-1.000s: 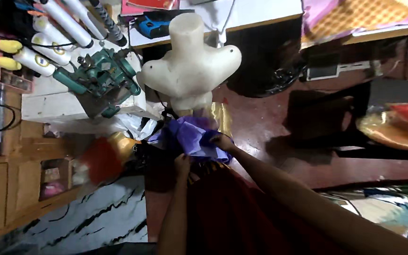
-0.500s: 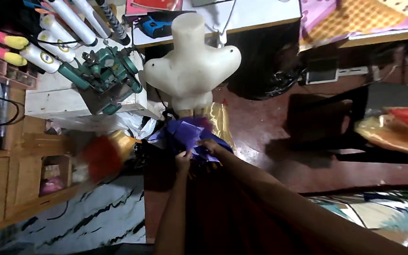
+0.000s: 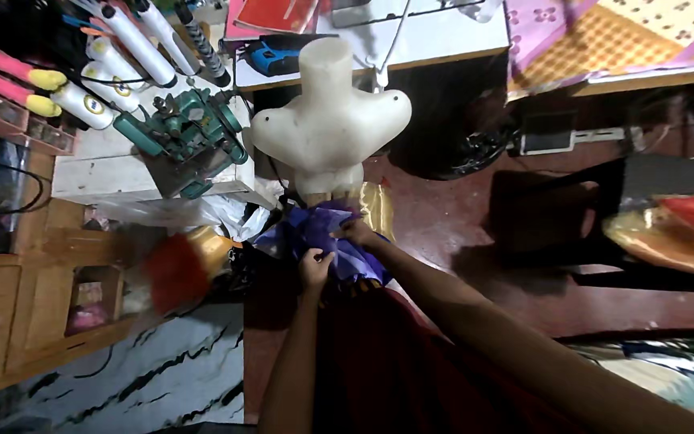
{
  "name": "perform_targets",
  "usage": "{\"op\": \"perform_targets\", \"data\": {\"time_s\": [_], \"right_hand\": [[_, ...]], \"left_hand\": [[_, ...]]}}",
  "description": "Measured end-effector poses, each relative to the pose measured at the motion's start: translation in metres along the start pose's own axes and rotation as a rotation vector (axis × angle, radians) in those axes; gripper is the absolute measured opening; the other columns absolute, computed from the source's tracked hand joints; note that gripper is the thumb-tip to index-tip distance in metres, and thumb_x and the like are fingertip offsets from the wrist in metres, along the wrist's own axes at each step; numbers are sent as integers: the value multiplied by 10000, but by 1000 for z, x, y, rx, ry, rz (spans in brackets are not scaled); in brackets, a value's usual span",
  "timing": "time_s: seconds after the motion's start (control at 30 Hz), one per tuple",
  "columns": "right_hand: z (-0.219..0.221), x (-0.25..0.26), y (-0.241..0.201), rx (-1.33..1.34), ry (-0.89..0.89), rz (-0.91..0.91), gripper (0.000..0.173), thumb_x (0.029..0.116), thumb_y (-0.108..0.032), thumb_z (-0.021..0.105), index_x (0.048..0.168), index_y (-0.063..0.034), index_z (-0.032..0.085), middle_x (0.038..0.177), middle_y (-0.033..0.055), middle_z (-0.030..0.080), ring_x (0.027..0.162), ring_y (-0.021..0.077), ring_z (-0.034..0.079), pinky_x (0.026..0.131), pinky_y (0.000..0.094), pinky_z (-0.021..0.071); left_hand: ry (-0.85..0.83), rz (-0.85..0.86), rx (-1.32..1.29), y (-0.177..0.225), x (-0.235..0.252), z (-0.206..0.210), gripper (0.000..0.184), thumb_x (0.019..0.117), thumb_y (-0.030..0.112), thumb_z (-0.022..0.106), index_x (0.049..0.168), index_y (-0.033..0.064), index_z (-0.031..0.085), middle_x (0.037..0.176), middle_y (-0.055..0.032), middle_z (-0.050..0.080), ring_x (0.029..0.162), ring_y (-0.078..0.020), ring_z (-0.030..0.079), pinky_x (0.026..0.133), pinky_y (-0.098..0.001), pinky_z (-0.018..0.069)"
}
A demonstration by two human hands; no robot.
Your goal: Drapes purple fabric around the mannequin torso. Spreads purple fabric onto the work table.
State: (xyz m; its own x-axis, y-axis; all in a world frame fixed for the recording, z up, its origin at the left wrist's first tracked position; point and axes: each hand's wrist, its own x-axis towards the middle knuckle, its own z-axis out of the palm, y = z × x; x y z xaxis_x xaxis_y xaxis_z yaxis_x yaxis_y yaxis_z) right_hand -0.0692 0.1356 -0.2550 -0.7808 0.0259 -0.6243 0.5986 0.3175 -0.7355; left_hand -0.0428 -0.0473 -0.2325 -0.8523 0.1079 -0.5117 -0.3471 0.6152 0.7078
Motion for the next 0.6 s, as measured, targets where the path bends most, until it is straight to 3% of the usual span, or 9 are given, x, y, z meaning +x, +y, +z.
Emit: {"op": "perform_targets", "data": {"time_s": [0.1, 0.17, 0.3, 0.43, 0.5, 0.53, 0.6], "right_hand": [[1, -2, -11, 26, -38, 5, 340, 952, -245, 758, 1039, 75, 682, 971, 210, 670, 880, 280, 613, 852, 490, 504], [3, 2, -12, 71, -53, -24, 324, 950, -216, 757, 1045, 83, 680, 971, 196, 672, 866, 244, 609, 844, 450, 513], [7, 6, -11, 90, -51, -9, 353, 964, -238, 743, 1050, 98, 676, 995, 210, 672, 891, 250, 616, 881, 444, 513], [-4, 19, 2, 4, 72, 6, 439, 1001, -359, 687, 1042, 77, 715, 999, 253, 701, 942, 374, 659, 912, 575, 502], [-17, 22, 2, -140, 111, 51, 450, 1012, -384, 667, 1104, 54, 715, 1089, 285, 695, 1044, 453, 653, 933, 649, 483], [-22, 21, 0, -245, 125, 89, 460, 1001, -405, 673, 1167, 21, 717, 1198, 291, 675, 1159, 489, 617, 965, 696, 457], [-23, 14, -4, -407, 154, 141, 492, 968, -426, 706, 1272, -39, 692, 1429, 288, 543, 1366, 525, 439, 1039, 754, 350]], "left_hand": [[-8, -51, -48, 14, 7, 3, 732, 879, 310, 821, 1407, -71, 486, 1362, -279, 586, 1219, -341, 629, 1036, -460, 519], [-43, -48, 18, 20, 13, 4, 792, 882, 366, 807, 1452, -60, 459, 1397, -282, 564, 1285, -369, 581, 1086, -502, 476], [-57, -43, 154, 27, 25, 7, 348, 1038, 259, 591, 1217, -21, 693, 1222, -224, 693, 1197, -339, 649, 1066, -518, 483], [-56, -140, 85, 20, 35, 1, 339, 1078, 222, 517, 1125, -49, 716, 1140, -237, 707, 1108, -329, 672, 1021, -506, 492], [-23, -173, -65, 8, 38, 0, 333, 1067, 225, 557, 1149, -62, 703, 1092, -240, 701, 991, -298, 681, 937, -465, 531], [-1, -207, -151, 4, 38, 0, 329, 1051, 226, 594, 1174, -61, 696, 1107, -240, 698, 976, -286, 682, 918, -448, 543], [53, -274, -286, 2, 37, -1, 324, 1007, 217, 672, 1171, -61, 694, 1112, -232, 703, 978, -274, 685, 912, -435, 552]]}}
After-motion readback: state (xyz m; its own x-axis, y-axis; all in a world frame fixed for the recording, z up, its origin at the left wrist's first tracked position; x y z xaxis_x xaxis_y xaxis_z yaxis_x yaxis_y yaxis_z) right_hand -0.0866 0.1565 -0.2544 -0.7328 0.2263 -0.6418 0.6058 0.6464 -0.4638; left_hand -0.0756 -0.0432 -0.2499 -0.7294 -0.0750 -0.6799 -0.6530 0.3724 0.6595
